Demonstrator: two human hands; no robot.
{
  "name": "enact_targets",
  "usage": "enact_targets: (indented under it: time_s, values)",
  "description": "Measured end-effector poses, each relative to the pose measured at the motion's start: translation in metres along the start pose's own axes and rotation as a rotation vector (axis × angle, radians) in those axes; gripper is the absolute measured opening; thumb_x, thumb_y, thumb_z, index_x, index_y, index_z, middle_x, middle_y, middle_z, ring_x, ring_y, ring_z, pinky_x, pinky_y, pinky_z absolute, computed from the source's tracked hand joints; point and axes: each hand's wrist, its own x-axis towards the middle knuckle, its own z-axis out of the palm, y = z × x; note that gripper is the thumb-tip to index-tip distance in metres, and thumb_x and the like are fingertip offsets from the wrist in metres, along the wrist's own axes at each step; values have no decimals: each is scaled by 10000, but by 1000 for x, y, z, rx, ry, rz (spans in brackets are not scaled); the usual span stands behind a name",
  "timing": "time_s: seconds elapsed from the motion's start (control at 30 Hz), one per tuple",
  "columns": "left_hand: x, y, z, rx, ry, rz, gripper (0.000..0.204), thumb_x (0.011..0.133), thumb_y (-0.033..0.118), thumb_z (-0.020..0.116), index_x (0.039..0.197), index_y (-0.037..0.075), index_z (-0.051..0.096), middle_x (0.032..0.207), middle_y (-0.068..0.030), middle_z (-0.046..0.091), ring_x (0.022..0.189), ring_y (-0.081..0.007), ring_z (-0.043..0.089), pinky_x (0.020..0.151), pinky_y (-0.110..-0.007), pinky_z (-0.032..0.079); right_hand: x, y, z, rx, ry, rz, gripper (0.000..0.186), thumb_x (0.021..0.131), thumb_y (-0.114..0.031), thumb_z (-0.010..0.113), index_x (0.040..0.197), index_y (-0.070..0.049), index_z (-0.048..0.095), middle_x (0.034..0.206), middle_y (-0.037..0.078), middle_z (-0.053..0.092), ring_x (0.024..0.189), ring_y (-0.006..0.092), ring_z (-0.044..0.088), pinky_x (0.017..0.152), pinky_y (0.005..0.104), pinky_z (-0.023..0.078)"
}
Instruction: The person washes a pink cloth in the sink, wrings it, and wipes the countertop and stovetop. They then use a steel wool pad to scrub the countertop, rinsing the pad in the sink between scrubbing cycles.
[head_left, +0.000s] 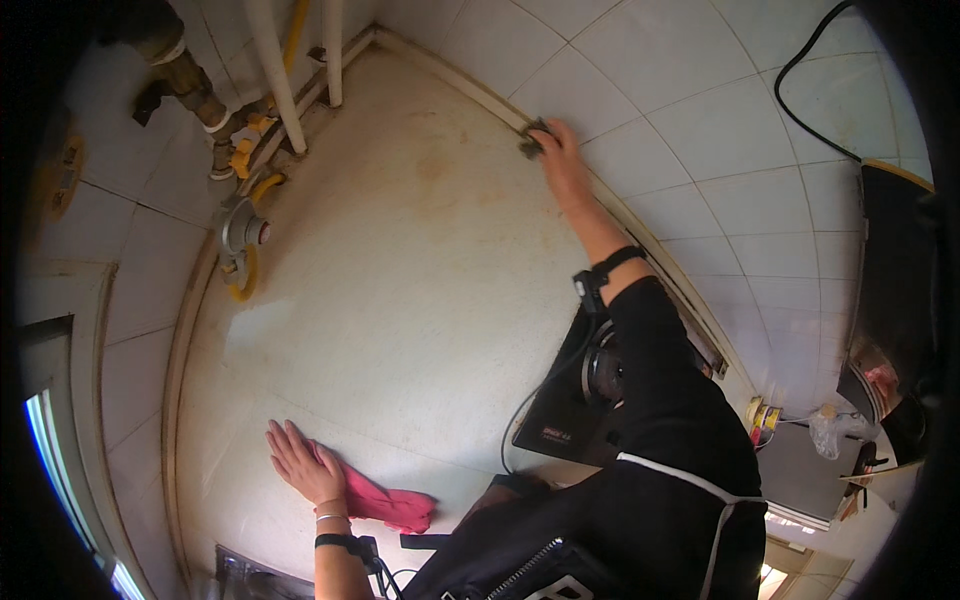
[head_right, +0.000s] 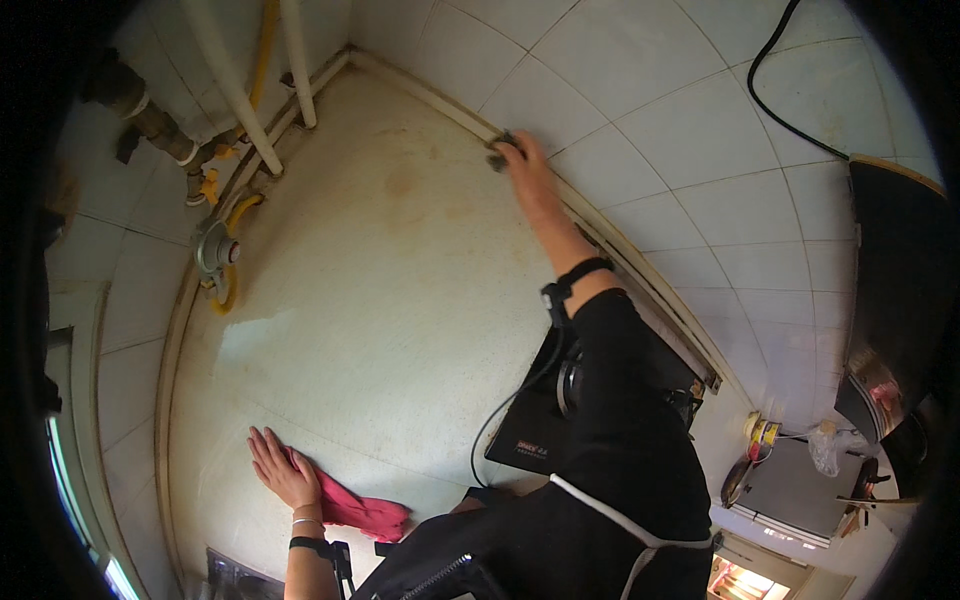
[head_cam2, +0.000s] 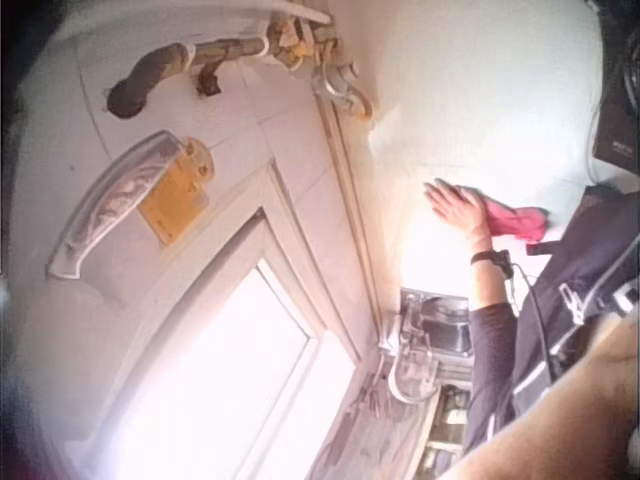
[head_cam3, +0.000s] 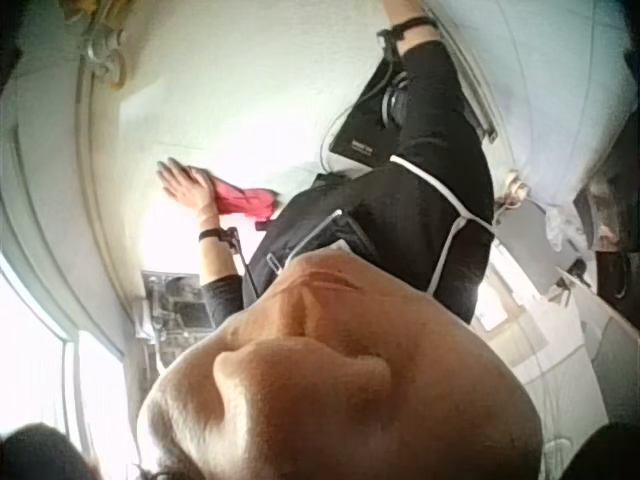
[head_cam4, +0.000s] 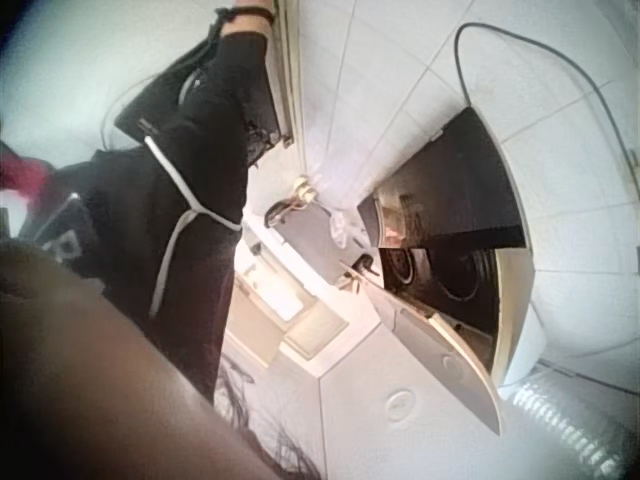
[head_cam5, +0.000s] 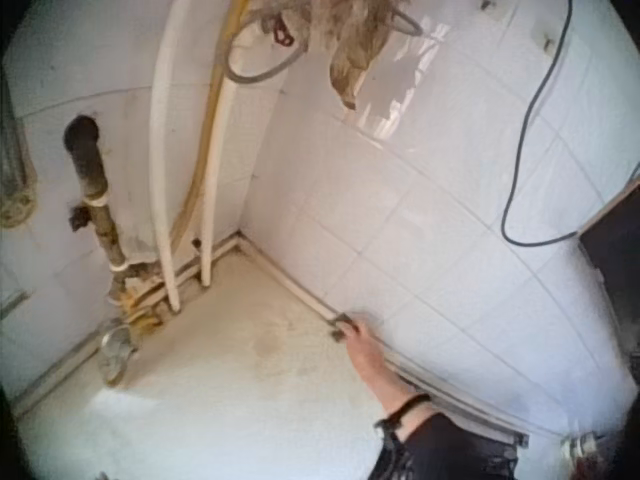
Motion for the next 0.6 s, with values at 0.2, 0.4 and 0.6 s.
enact_targets:
  time_s: [0.2,0.4,0.6]
  values:
    - [-2,0,0,26,-10,-6,654,883,216,441,1507,70,311,1599,-156,238,1482,-350,198,1169,-532,134,18,-1,-1,-665,-36,-337,356,963,-297,542,1210,-52,619,1161,157,639,1103,330,563,939,391,452]
    - [-1,0,-1,13,-3,13,637,896,225,427,1504,71,316,1595,-164,243,1479,-356,204,1168,-534,132,101,-32,131,-522,175,-481,306,948,-338,555,995,-62,681,1008,147,657,940,356,595,795,439,464]
    - [-1,2,-1,20,-1,-3,632,900,221,425,1505,76,318,1595,-158,249,1479,-349,207,1170,-532,126,55,7,53,-655,110,-652,206,936,-163,581,1092,-108,703,970,120,664,915,316,604,783,413,472]
